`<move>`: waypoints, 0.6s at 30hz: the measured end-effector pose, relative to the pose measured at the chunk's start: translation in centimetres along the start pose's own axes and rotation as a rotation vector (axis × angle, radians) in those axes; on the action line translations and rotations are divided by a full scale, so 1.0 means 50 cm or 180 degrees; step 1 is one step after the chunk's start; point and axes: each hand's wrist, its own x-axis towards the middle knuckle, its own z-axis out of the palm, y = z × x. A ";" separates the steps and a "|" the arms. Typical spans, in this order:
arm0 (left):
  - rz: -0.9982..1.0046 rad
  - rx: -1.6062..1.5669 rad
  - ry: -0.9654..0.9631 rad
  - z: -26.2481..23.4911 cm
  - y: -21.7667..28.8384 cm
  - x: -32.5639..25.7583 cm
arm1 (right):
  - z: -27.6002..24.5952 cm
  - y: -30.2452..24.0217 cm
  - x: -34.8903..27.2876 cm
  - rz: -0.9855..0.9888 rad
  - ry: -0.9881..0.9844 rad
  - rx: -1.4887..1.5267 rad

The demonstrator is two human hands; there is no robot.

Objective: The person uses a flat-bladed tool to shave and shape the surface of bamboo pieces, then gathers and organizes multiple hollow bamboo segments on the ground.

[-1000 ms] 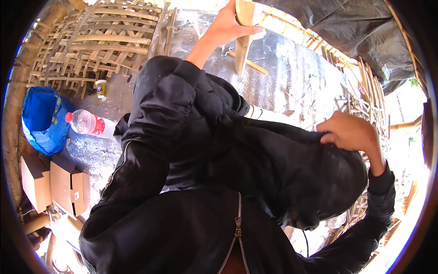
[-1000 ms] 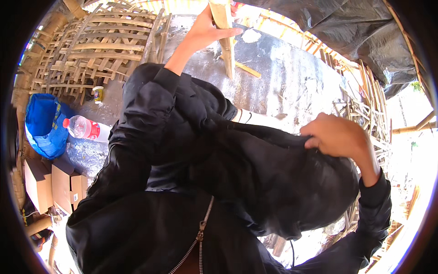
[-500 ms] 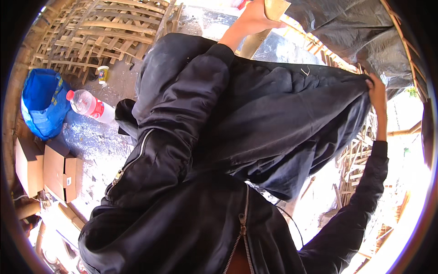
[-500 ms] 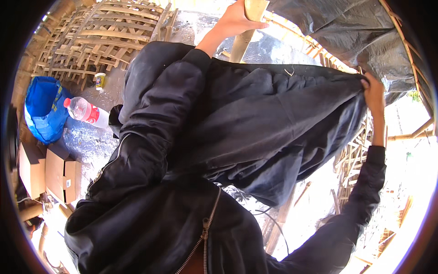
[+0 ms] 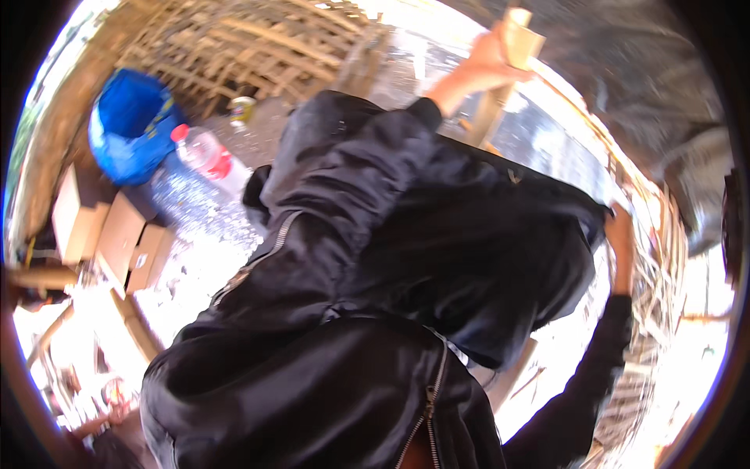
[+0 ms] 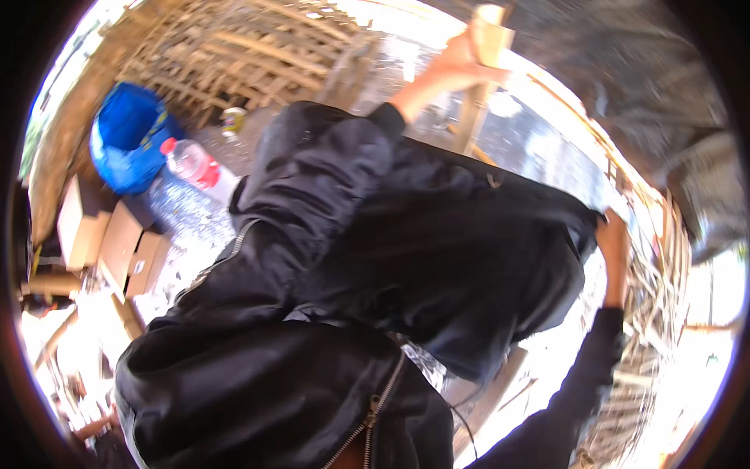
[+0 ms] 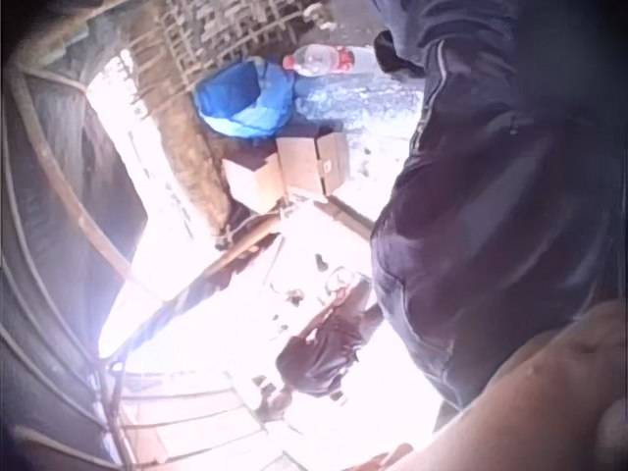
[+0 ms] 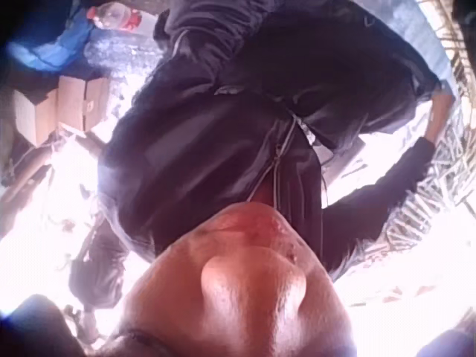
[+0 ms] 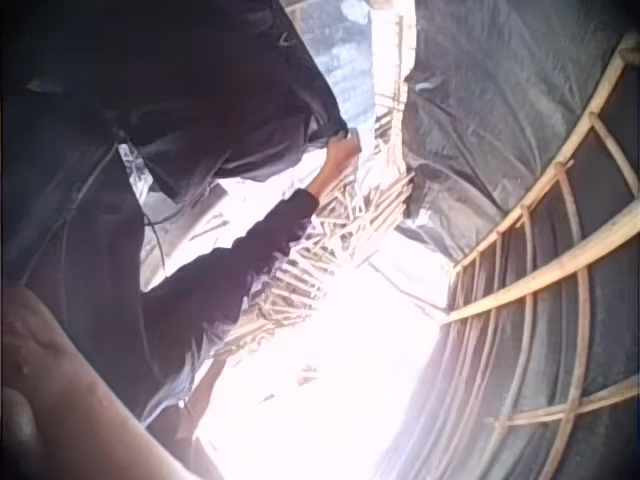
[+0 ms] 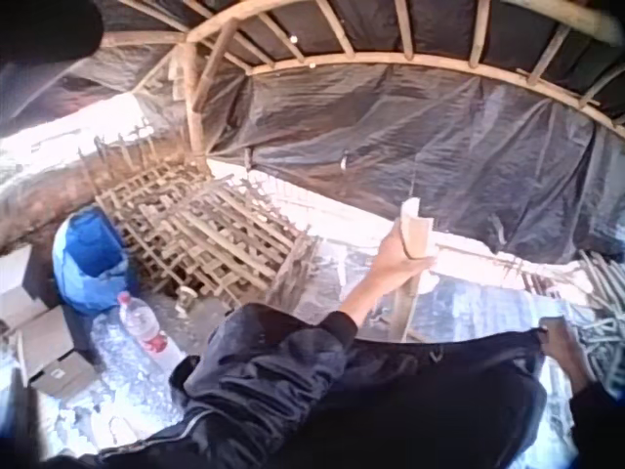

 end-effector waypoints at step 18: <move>-0.0623 0.0061 -0.1013 0.063 -0.267 0.280 | 0.124 -0.387 -0.100 0.1666 0.0652 -0.0250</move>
